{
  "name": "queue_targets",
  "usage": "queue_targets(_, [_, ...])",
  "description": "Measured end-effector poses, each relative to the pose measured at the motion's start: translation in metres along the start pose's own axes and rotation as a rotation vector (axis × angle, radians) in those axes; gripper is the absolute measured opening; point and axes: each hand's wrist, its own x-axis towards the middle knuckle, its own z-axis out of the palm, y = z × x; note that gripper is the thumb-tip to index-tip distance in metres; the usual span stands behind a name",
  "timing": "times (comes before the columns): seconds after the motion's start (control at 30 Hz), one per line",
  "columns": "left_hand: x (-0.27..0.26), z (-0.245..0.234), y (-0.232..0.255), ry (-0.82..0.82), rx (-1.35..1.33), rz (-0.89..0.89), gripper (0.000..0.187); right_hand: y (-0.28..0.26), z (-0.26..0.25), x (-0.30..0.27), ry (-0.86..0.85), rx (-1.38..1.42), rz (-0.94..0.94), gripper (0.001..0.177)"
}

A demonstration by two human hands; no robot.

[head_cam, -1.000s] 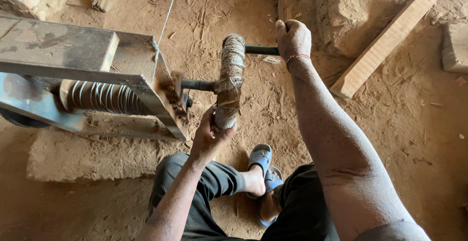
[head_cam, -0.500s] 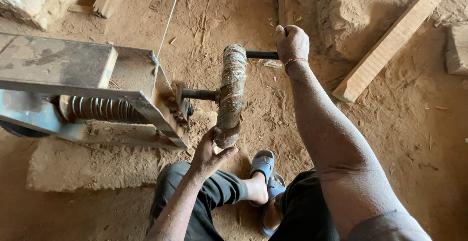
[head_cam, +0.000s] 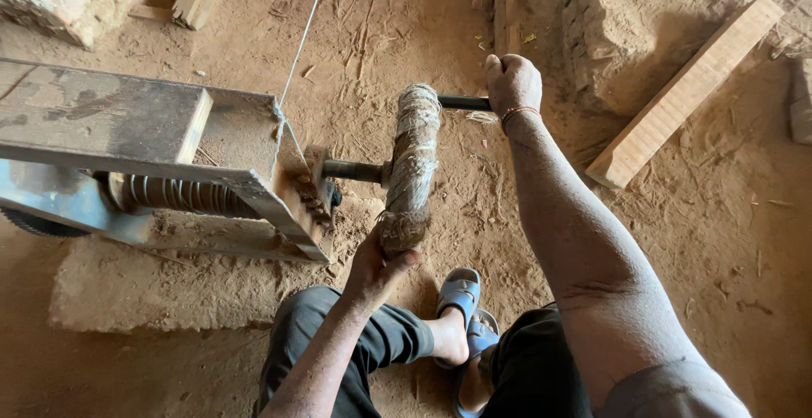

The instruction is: The person winds a length of rope around a rotating spindle on a manual winding machine while turning the handle by hand.

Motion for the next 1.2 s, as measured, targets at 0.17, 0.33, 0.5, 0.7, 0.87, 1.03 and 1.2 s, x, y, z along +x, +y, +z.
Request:
queue_targets(0.17, [0.007,0.0,0.014,0.046,0.197,0.024,0.076,0.006,0.012,0.003,0.009,-0.031,-0.024,0.042])
queue_targets(0.33, [0.015,0.002,0.029,0.029,0.24,0.038,0.068,0.01,0.02,-0.014,0.073,-0.091,-0.32,0.045])
queue_targets(0.5, [0.022,0.002,0.04,-0.003,0.222,0.002,0.069,0.012,0.025,-0.046,-0.115,-0.349,-0.386,0.035])
queue_targets(0.7, [0.019,0.004,0.039,0.044,0.195,-0.008,0.065,0.007,0.024,-0.081,0.098,-0.292,-0.52,0.03])
queue_targets(0.87, [0.027,0.008,0.046,0.069,0.146,-0.152,0.069,0.017,0.033,-0.075,0.013,-0.246,-0.492,0.026])
queue_targets(1.03, [0.011,0.025,0.056,0.286,0.633,0.389,0.09,0.026,0.042,-0.071,-0.034,-0.258,-0.464,0.027])
queue_targets(1.2, [0.009,0.033,0.052,0.286,0.672,0.367,0.099,0.029,0.045,-0.068,-0.085,-0.269,-0.438,0.03])
